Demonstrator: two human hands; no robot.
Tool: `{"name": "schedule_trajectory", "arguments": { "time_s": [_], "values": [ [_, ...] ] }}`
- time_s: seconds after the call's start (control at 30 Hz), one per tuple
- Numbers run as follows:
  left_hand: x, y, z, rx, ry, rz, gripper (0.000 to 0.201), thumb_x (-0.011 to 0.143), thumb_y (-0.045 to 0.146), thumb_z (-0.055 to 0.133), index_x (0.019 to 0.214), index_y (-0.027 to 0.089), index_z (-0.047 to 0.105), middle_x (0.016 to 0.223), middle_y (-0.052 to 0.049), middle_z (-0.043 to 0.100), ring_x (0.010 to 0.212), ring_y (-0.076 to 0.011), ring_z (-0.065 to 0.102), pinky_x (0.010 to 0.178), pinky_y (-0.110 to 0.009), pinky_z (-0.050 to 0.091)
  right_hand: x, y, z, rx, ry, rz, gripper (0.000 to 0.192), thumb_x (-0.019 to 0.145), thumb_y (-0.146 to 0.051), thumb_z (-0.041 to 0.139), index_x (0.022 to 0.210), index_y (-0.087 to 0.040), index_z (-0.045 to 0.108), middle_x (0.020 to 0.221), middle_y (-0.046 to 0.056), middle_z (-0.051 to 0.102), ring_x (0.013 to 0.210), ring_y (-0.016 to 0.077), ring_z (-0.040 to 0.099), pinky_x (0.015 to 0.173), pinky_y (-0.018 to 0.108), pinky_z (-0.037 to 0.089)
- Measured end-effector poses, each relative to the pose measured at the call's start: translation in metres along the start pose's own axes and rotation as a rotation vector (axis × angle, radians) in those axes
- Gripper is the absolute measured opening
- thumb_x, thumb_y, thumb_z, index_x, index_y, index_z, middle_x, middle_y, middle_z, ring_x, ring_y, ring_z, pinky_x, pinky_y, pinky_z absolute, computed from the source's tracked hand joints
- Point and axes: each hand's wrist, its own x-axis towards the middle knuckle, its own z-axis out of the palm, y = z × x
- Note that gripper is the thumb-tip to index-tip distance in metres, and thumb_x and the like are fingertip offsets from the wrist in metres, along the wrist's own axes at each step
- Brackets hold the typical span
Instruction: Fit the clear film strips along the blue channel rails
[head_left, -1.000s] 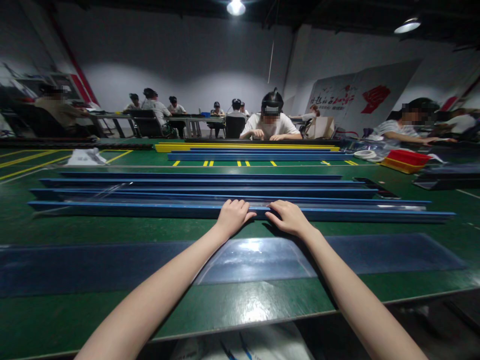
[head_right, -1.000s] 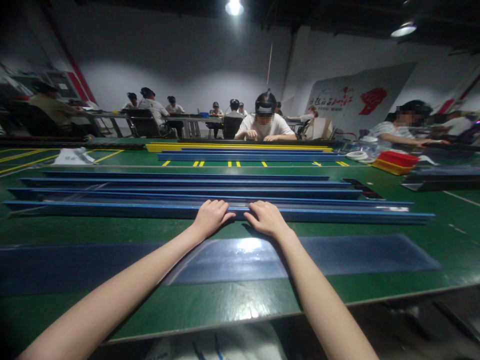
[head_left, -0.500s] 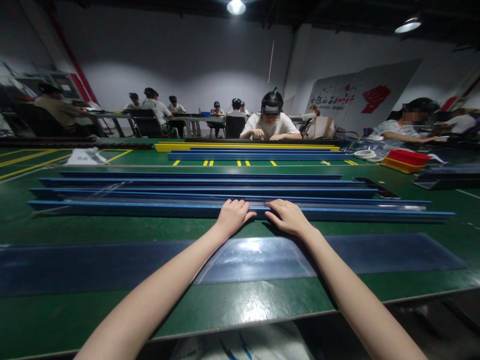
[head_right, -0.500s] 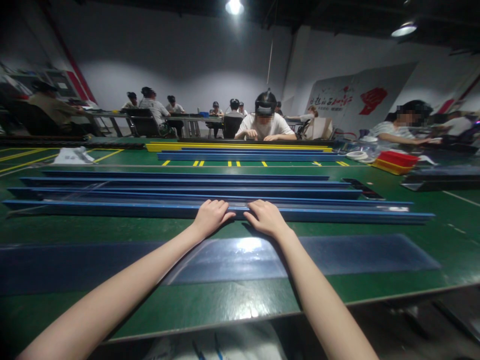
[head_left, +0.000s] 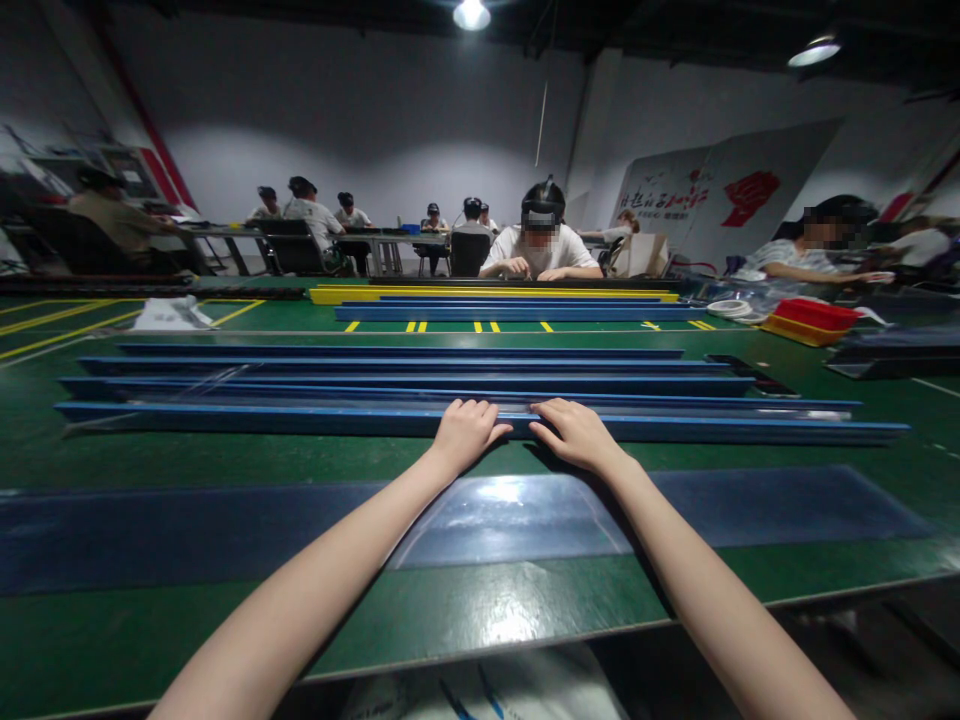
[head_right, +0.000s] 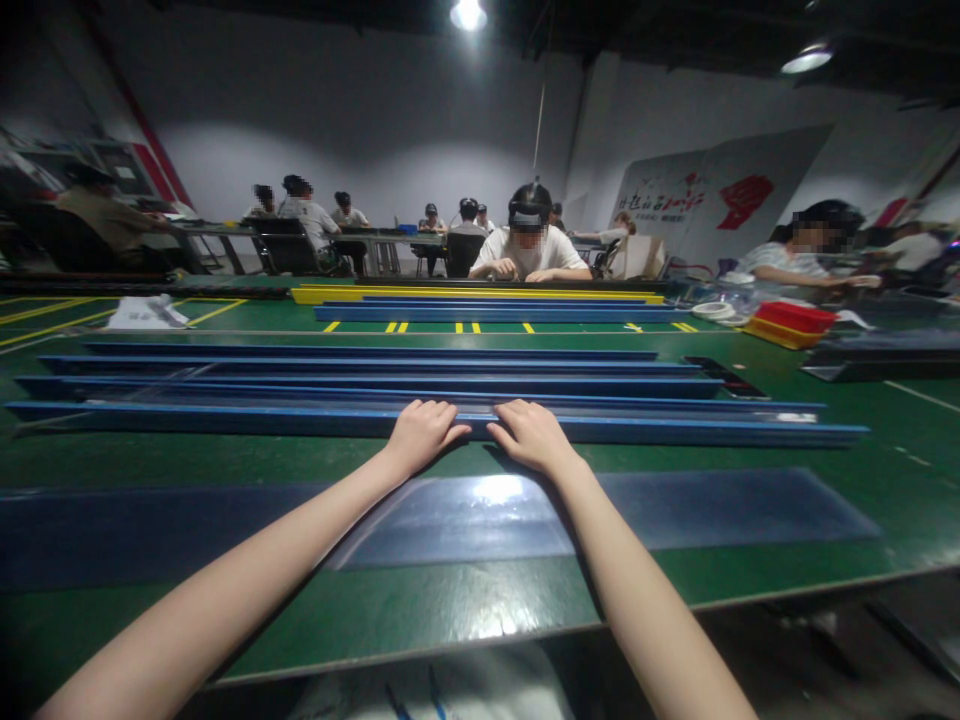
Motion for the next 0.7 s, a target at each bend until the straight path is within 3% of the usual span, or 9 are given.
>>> {"name": "schedule_trajectory", "arguments": {
  "time_s": [0.7],
  "values": [
    [-0.0011, -0.0002, 0.0013, -0.023, 0.011, -0.003, 0.033, 0.085, 0.045, 0.044, 0.079, 0.016, 0.056, 0.076, -0.005, 0.062, 0.07, -0.0187, 0.055, 0.061, -0.031, 0.028, 0.0003, -0.0007, 0.0003, 0.002, -0.003, 0.014, 0.031, 0.087, -0.035, 0.038, 0.103, -0.017, 0.058, 0.104, 0.009, 0.063, 0.098, 0.019, 0.055, 0.078, 0.028, 0.039]
  ]
}}
